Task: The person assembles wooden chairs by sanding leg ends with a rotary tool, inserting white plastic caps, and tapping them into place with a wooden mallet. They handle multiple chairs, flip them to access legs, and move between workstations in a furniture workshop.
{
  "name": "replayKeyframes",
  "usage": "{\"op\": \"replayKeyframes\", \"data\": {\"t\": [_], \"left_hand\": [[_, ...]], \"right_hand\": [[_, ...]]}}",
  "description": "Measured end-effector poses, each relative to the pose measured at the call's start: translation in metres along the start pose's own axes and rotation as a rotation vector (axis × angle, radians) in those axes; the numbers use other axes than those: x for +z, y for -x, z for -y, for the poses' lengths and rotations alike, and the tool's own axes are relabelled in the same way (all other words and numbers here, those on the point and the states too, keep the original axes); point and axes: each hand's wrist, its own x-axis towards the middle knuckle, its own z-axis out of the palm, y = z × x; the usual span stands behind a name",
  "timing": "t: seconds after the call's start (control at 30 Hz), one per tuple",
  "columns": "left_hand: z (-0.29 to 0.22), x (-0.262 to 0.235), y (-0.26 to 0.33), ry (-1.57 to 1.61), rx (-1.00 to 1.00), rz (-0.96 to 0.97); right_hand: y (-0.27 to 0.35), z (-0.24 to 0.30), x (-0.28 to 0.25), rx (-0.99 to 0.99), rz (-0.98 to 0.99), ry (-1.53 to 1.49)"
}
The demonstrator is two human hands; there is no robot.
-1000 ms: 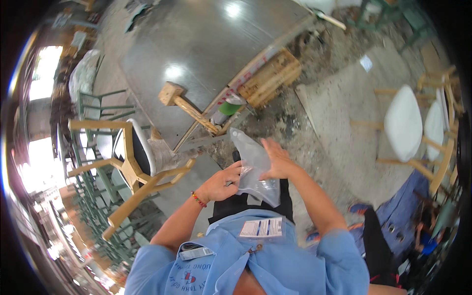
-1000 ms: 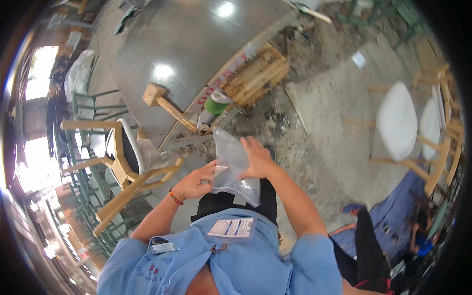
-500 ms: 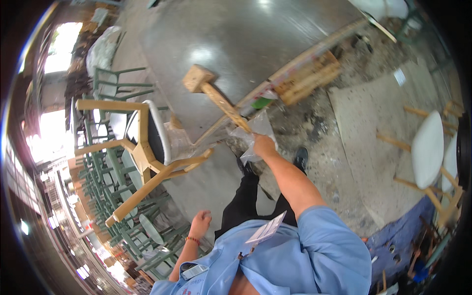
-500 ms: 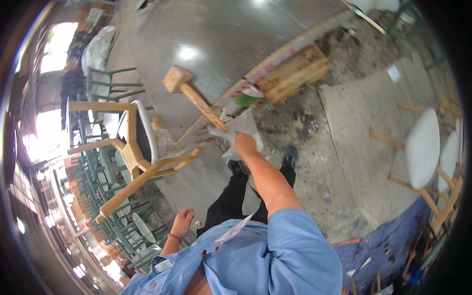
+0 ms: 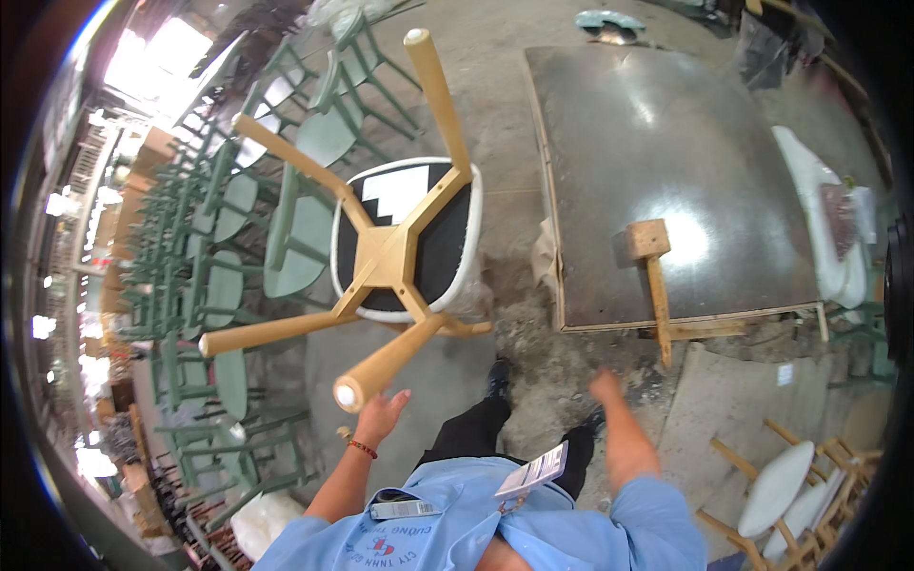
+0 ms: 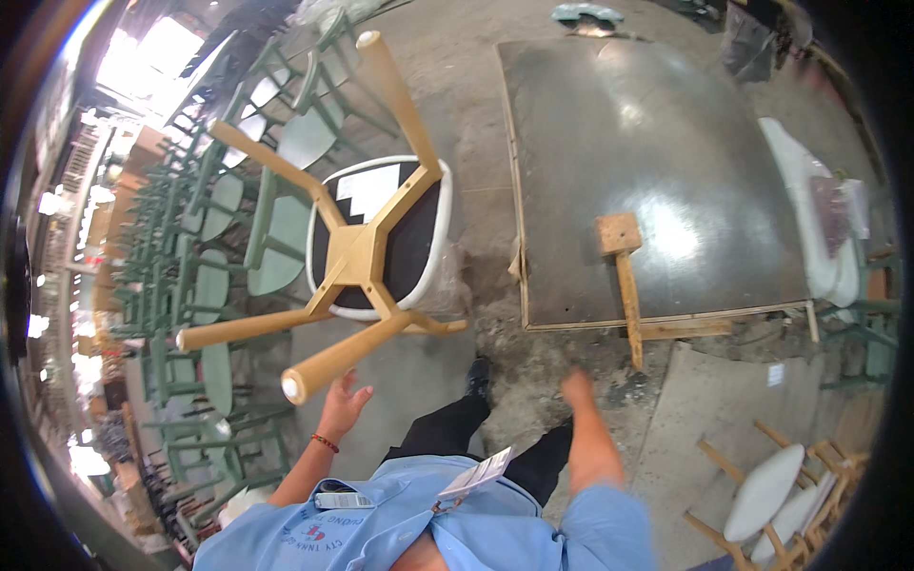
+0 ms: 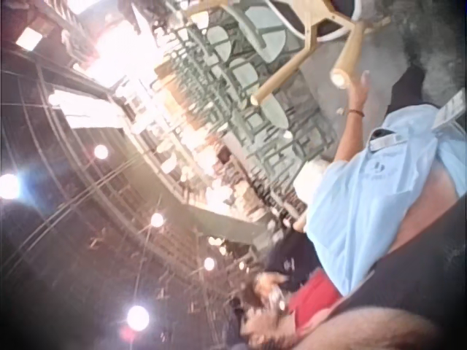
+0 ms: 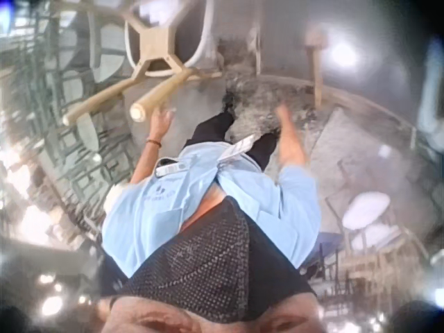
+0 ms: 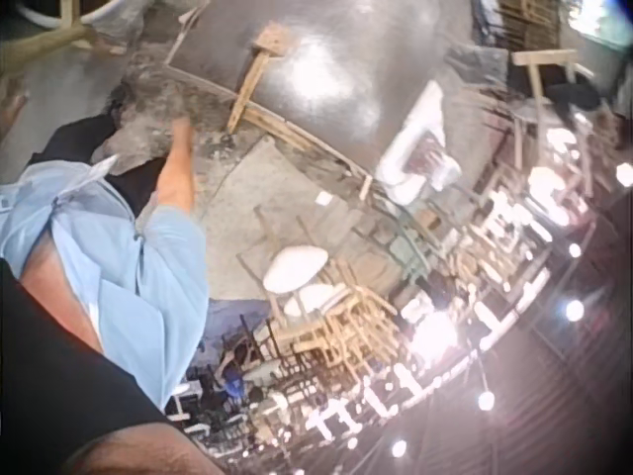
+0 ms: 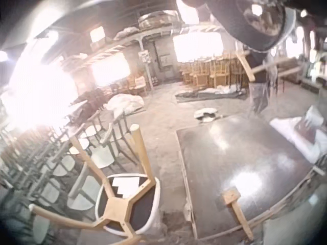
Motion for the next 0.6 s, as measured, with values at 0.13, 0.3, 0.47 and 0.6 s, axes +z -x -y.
{"op": "replayKeyframes", "data": {"t": [0.13,0.3,0.47,0.6], "left_hand": [[-0.089,-0.023,-0.037,0.491,0.665,-0.030],[-0.130,-0.055,-0.064,0.542,0.894,0.304],[-0.151,-0.081,-0.090,0.584,0.771,0.265],[-0.191,-0.145,-0.137,0.649,0.929,0.076]], "right_hand": [[0.103,-0.021,0.071,0.018,-0.059,-0.033],[0.180,-0.034,0.087,0.151,-0.013,-0.497],[0.187,-0.046,0.025,0.175,0.024,-0.322],[0.191,-0.015,0.007,0.139,-0.123,-0.456]]}}
